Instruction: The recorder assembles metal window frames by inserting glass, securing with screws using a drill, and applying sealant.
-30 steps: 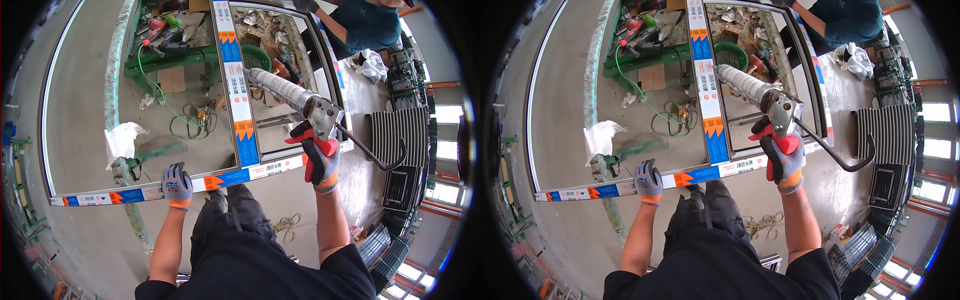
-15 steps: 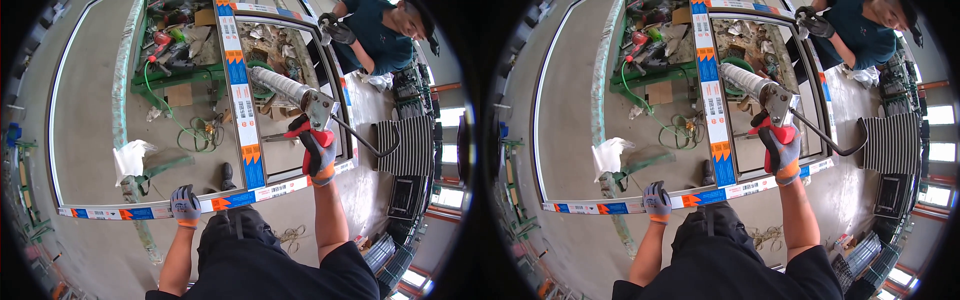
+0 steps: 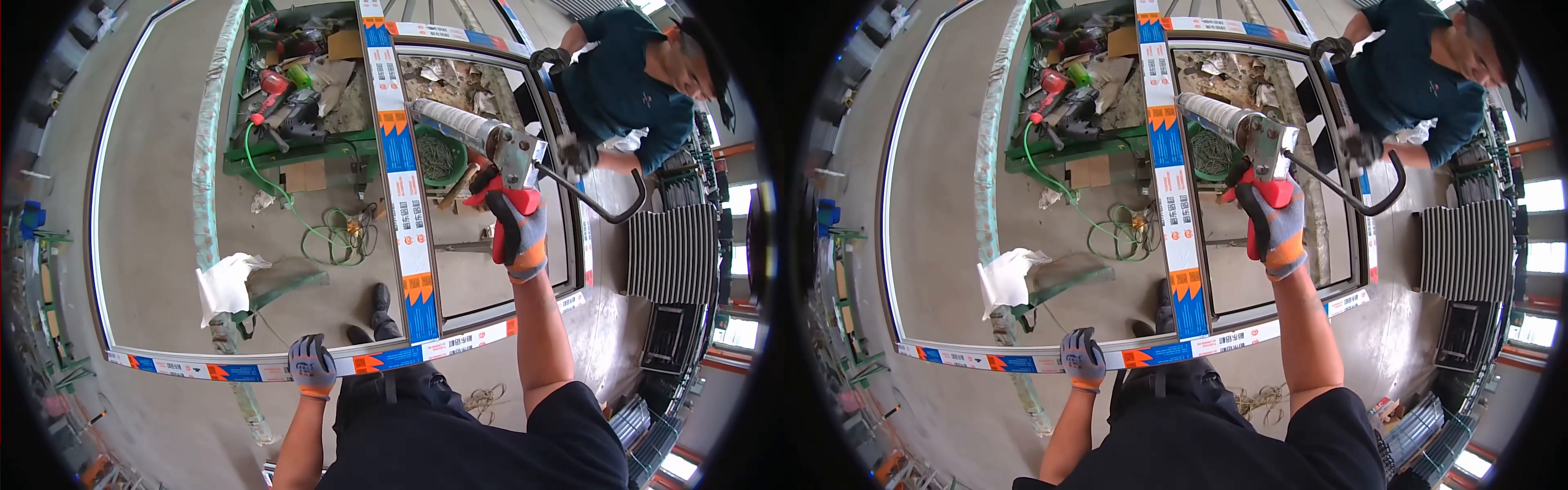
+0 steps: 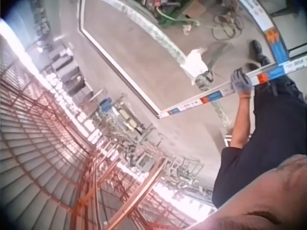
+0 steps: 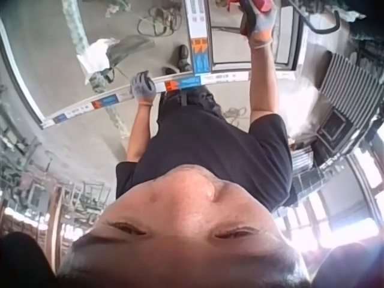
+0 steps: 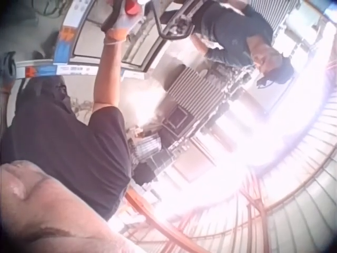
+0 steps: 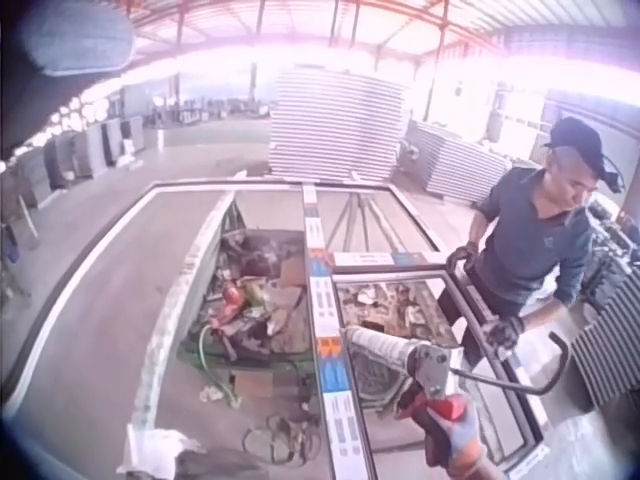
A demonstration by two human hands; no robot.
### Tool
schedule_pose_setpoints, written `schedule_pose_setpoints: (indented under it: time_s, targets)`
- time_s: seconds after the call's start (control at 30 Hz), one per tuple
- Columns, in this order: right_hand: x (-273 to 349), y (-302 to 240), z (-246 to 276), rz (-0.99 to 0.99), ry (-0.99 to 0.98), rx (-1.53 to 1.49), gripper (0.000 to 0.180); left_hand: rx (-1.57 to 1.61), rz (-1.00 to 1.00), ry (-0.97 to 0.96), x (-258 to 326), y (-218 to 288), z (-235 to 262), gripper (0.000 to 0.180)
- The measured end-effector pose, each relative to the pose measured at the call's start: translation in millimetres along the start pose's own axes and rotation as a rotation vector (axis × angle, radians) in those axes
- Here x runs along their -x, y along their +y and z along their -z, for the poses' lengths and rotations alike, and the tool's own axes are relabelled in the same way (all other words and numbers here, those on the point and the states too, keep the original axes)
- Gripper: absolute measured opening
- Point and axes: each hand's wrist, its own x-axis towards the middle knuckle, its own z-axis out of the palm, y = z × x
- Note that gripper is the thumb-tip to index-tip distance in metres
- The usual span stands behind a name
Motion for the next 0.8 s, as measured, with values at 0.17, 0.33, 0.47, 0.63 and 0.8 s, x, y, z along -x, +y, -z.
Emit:
schedule_pose_setpoints:
  time_s: [0.17,0.33,0.47,0.63,0.8]
  targets:
    - [-31,5,-2,-0.068,-0.064,-0.001,0.014,-0.011,0.001,-0.026,-3,3,3,0.029]
    - [-62,23,-10,-0.005,-0.001,-0.071,0.013,-0.017,-0.025,0.002,-2,-3,-3,0.033]
    - [-91,39,-14,0.094,-0.058,-0.024,0.014,-0.03,-0.015,-0.003,-1,-5,-4,0.032]
    - [-120,41,-28,0.06,0.004,-0.199,0.012,-0.033,-0.013,-0.008,-3,-2,-3,0.031]
    - [-150,44,-37,0.106,0.001,-0.085,0.01,-0.032,-0.012,-0.015,-2,-4,-2,0.03]
